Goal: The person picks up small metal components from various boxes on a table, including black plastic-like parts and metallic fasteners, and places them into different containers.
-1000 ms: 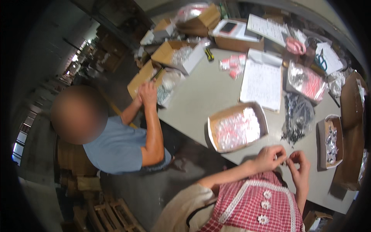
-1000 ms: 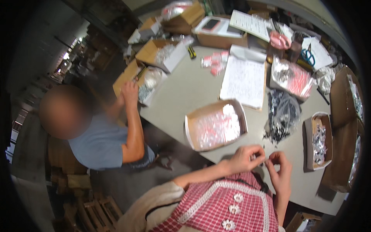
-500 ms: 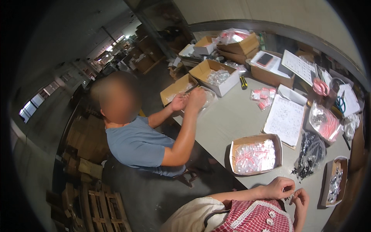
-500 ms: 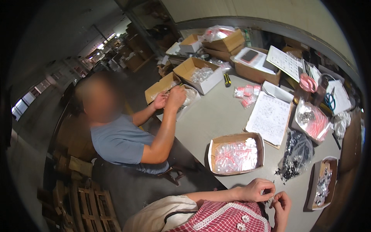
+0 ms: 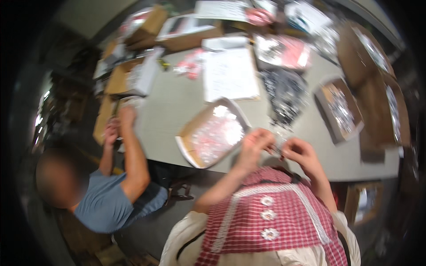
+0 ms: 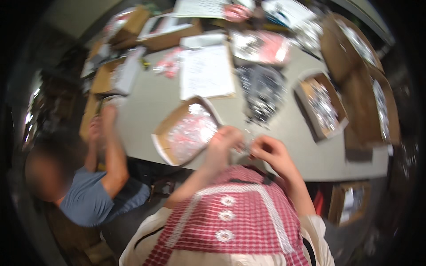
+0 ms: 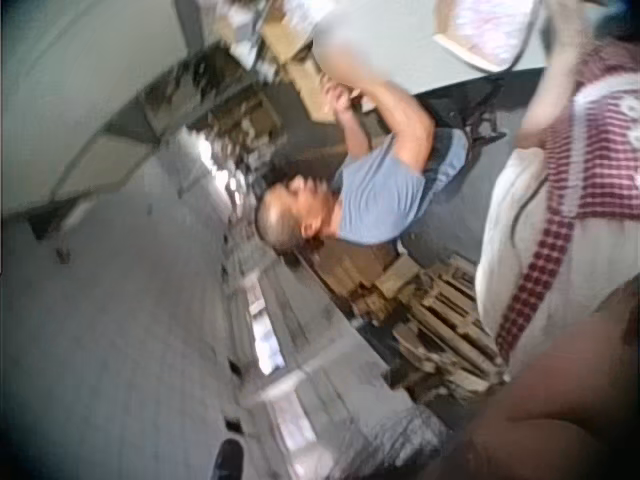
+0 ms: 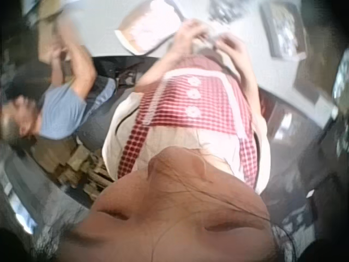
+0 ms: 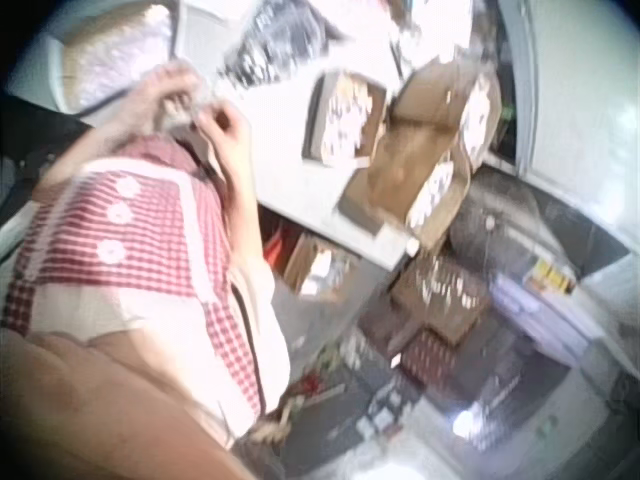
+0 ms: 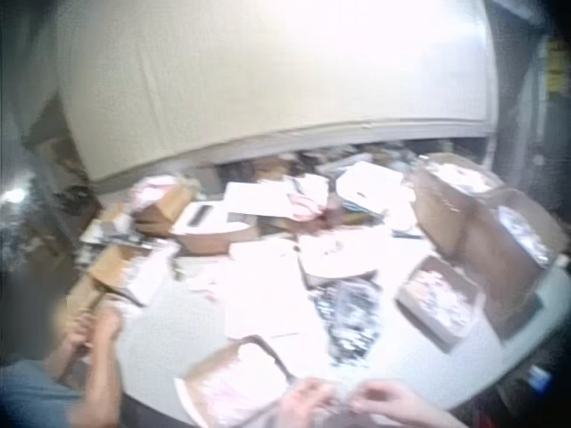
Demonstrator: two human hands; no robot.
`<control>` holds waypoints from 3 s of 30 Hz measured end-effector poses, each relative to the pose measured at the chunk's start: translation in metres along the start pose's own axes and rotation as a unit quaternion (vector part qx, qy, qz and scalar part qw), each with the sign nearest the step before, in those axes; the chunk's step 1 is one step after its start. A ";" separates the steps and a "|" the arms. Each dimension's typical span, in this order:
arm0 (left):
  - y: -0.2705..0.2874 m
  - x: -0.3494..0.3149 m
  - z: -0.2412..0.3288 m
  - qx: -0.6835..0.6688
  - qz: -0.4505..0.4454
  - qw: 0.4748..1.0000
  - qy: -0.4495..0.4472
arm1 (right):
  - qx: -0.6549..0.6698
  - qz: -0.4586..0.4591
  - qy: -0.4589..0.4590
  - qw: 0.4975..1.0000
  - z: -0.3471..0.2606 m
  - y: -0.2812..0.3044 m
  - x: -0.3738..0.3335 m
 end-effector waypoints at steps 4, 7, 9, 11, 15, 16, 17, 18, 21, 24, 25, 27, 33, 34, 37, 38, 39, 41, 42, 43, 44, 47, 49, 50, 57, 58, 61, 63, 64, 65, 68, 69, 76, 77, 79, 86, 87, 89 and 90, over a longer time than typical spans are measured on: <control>-0.021 -0.002 -0.003 -0.019 -0.005 0.999 0.038 | 0.051 0.023 -0.004 0.998 -0.005 0.014 -0.014; -0.026 -0.005 -0.004 -0.020 -0.006 0.998 0.060 | 0.075 0.011 -0.006 0.997 -0.002 0.015 -0.021; -0.024 -0.006 -0.004 -0.022 -0.004 0.998 0.066 | 0.080 -0.002 -0.006 0.997 0.001 0.011 -0.022; -0.020 -0.007 -0.005 -0.025 -0.003 0.997 0.067 | 0.084 -0.014 -0.009 0.996 0.004 0.005 -0.021; -0.020 -0.007 -0.003 -0.011 -0.014 0.997 0.075 | 0.084 0.026 -0.012 0.996 0.008 0.003 -0.017; -0.019 -0.005 0.000 0.020 -0.001 0.997 0.070 | 0.076 0.040 -0.010 0.996 0.007 0.005 -0.018; -0.016 -0.004 0.005 0.052 0.012 0.996 0.066 | 0.069 0.054 -0.008 0.996 0.006 0.008 -0.018; -0.014 0.000 0.011 0.084 0.023 0.994 0.060 | 0.078 0.097 0.024 0.992 0.003 0.015 -0.017; 0.022 0.022 0.029 0.224 0.107 0.949 -0.195 | 0.080 0.234 0.124 0.961 -0.012 0.056 -0.018; 0.055 0.028 0.040 0.401 0.243 0.844 -0.260 | 0.239 0.343 0.156 0.895 -0.030 0.097 -0.018; 0.069 0.033 0.039 0.549 0.236 0.747 -0.292 | 0.205 0.354 0.144 0.901 -0.024 0.102 -0.012; 0.088 0.043 0.024 0.698 0.197 0.634 -0.269 | 0.154 0.280 0.096 0.943 -0.006 0.085 -0.005; 0.099 0.047 0.025 0.622 0.176 0.758 -0.087 | 0.091 0.127 -0.014 0.988 0.024 0.035 0.002; 0.099 0.042 0.030 0.603 0.194 0.753 -0.174 | 0.086 0.125 -0.006 0.988 0.025 0.032 0.004; 0.110 0.040 0.037 0.510 0.188 0.807 -0.232 | 0.051 0.118 0.002 0.992 0.020 0.028 0.010; 0.111 0.036 0.042 0.505 0.201 0.806 -0.236 | 0.041 0.107 0.004 0.993 0.022 0.027 0.012; 0.104 0.033 0.050 0.499 0.209 0.806 -0.241 | 0.032 0.101 0.009 0.994 0.021 0.027 0.014; 0.100 0.028 0.057 0.469 0.226 0.818 -0.245 | 0.004 0.080 0.021 0.997 0.022 0.026 0.020; 0.100 0.026 0.057 0.445 0.233 0.830 -0.243 | -0.012 0.070 0.026 0.997 0.022 0.024 0.023; 0.100 0.024 0.058 0.421 0.240 0.841 -0.240 | -0.021 0.066 0.037 0.997 0.020 0.020 0.025; 0.099 0.020 0.060 0.417 0.237 0.848 -0.228 | -0.029 0.063 0.048 0.996 0.016 0.013 0.028; 0.087 0.020 0.052 0.374 0.191 0.883 -0.210 | -0.088 0.054 0.066 0.992 0.010 0.002 0.034; 0.076 0.017 0.048 0.320 0.139 0.911 -0.221 | -0.150 0.042 0.091 0.984 -0.001 -0.008 0.039; 0.067 0.012 0.049 0.317 0.107 0.916 -0.221 | -0.190 0.038 0.114 0.974 -0.010 -0.015 0.040; 0.032 0.002 0.052 0.430 0.058 0.860 -0.270 | -0.316 0.041 0.226 0.921 -0.026 -0.036 0.053; 0.031 0.002 0.054 0.441 0.070 0.846 -0.290 | -0.312 0.046 0.220 0.923 -0.023 -0.036 0.056; 0.039 0.006 0.052 0.455 0.100 0.842 -0.272 | -0.294 0.077 0.215 0.928 -0.018 -0.036 0.060; 0.047 0.008 0.051 0.461 0.125 0.836 -0.271 | -0.291 0.093 0.215 0.928 -0.016 -0.036 0.061; 0.050 0.009 0.052 0.464 0.137 0.833 -0.270 | -0.294 0.096 0.214 0.927 -0.015 -0.034 0.062; 0.052 0.009 0.054 0.496 0.160 0.807 -0.277 | -0.297 0.100 0.214 0.925 -0.014 -0.032 0.062; 0.065 0.012 0.061 0.583 0.220 0.708 -0.333 | -0.262 0.107 0.174 0.943 -0.012 -0.029 0.061; 0.061 0.011 0.065 0.587 0.218 0.683 -0.375 | -0.257 0.103 0.165 0.946 -0.011 -0.028 0.062; 0.026 0.004 0.051 0.512 0.037 0.810 -0.282 | -0.207 0.029 0.094 0.973 -0.001 -0.037 0.055; 0.024 0.004 0.048 0.527 0.031 0.806 -0.267 | -0.213 0.020 0.084 0.973 0.002 -0.035 0.054; 0.021 0.003 0.044 0.519 -0.001 0.801 -0.297 | -0.242 -0.024 0.059 0.968 0.008 -0.030 0.051; 0.008 -0.008 0.039 0.524 0.022 0.777 -0.348 | -0.236 -0.014 -0.009 0.972 0.017 -0.017 0.031; 0.006 -0.008 0.037 0.510 0.014 0.803 -0.310 | -0.214 -0.016 -0.013 0.977 0.019 -0.015 0.029; 0.002 -0.010 0.037 0.478 -0.001 0.847 -0.230 | -0.170 -0.019 -0.021 0.985 0.023 -0.012 0.025; -0.001 -0.012 0.036 0.476 -0.042 0.860 -0.180 | -0.139 -0.032 -0.025 0.989 0.021 -0.012 0.022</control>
Point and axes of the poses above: each hand's wrist, its own x-axis towards the middle knuckle, its own y-axis out of the back of the hand, z = x × y, the point moved 4 cm from there along x, towards the middle knuckle, and after that the axes turned 7 degrees about z, right-handed, at the moved point
